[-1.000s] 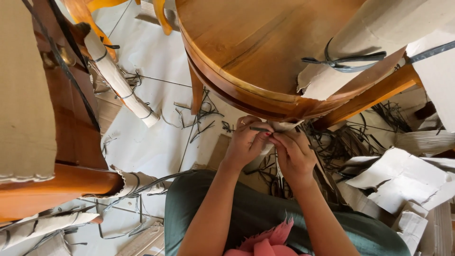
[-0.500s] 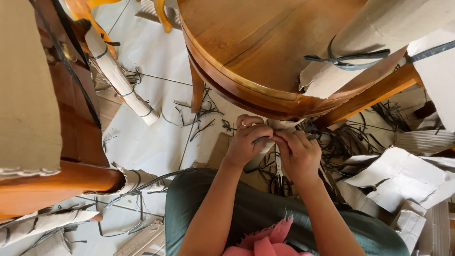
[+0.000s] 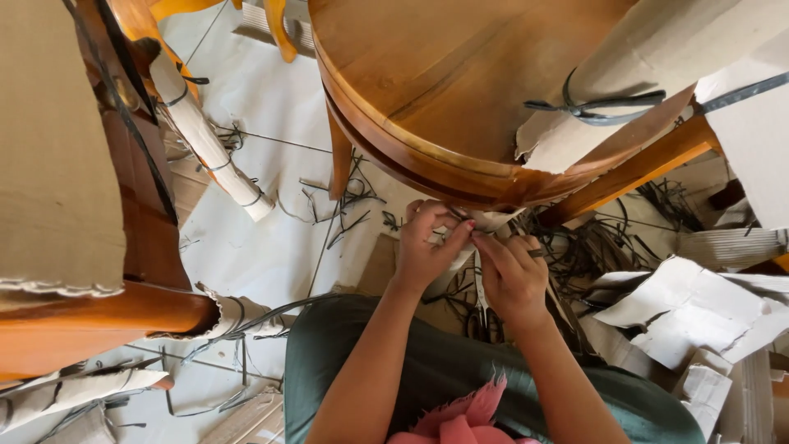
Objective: Wrapping the legs of wooden furniture with cardboard and securing them with plastic ties for protection.
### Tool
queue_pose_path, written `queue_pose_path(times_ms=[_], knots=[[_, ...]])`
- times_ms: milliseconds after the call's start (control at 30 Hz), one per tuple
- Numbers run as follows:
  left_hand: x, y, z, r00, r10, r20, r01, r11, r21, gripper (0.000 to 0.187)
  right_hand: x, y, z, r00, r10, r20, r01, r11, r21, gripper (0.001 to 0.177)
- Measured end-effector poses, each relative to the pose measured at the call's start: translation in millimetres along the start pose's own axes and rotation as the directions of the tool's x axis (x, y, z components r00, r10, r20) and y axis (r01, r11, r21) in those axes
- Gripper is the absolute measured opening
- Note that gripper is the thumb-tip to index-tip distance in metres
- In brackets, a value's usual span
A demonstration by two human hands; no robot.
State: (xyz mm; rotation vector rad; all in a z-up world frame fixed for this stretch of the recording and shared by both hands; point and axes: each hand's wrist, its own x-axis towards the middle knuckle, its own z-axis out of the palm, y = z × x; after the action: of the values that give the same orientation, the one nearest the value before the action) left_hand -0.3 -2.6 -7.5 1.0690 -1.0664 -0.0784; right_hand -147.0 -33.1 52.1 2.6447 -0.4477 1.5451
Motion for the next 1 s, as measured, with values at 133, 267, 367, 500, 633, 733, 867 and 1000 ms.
queue_pose_path(times_ms=[133, 267, 367, 500, 633, 733, 867, 1000], knots=[[2.6, -1.7, -2.2, 1.0, -0.001, 0.021, 0.002, 0.998, -0.06, 0.035, -10.3, 16.3, 5.6, 0.997, -0.077, -0.031, 0.076, 0.996, -0.046, 0.017], [5.9, -6.6, -6.3, 0.995, 0.02, 0.097, -0.01, 0.994, -0.108, 0.063, -11.2, 20.9, 1.7, 0.985, -0.17, 0.011, 0.17, 0.979, -0.11, 0.024], [14.0, 12.2, -8.3, 0.99, 0.021, 0.137, 0.004, 0.984, -0.178, 0.064, -7.9, 21.0, -1.7, 0.984, -0.179, 0.024, 0.18, 0.977, -0.115, 0.029], [19.1, 29.4, -24.7, 0.965, 0.133, 0.225, -0.11, 0.987, -0.114, 0.074, -2.5, 14.1, 0.9, 0.993, -0.112, -0.034, 0.106, 0.984, -0.146, 0.032], [3.1, 17.3, -19.2, 0.975, 0.148, 0.169, -0.141, 0.989, -0.05, 0.068, 3.8, 4.7, 0.9, 0.999, -0.025, -0.034, 0.024, 0.999, -0.045, 0.032], [10.7, 35.4, -21.7, 0.982, 0.138, 0.127, -0.139, 0.99, -0.001, 0.053, 0.1, 5.0, 3.9, 0.999, 0.032, -0.039, -0.03, 0.998, 0.05, 0.03], [12.7, 46.6, -17.4, 0.993, 0.098, 0.065, -0.101, 0.994, 0.038, 0.033, -0.6, 0.4, 8.3, 0.99, 0.1, -0.101, -0.088, 0.989, 0.116, 0.028], [7.4, 46.8, -15.4, 0.995, 0.099, 0.021, -0.1, 0.994, 0.044, 0.031, -3.1, -4.4, 11.5, 0.976, 0.18, -0.122, -0.157, 0.972, 0.175, 0.025]])
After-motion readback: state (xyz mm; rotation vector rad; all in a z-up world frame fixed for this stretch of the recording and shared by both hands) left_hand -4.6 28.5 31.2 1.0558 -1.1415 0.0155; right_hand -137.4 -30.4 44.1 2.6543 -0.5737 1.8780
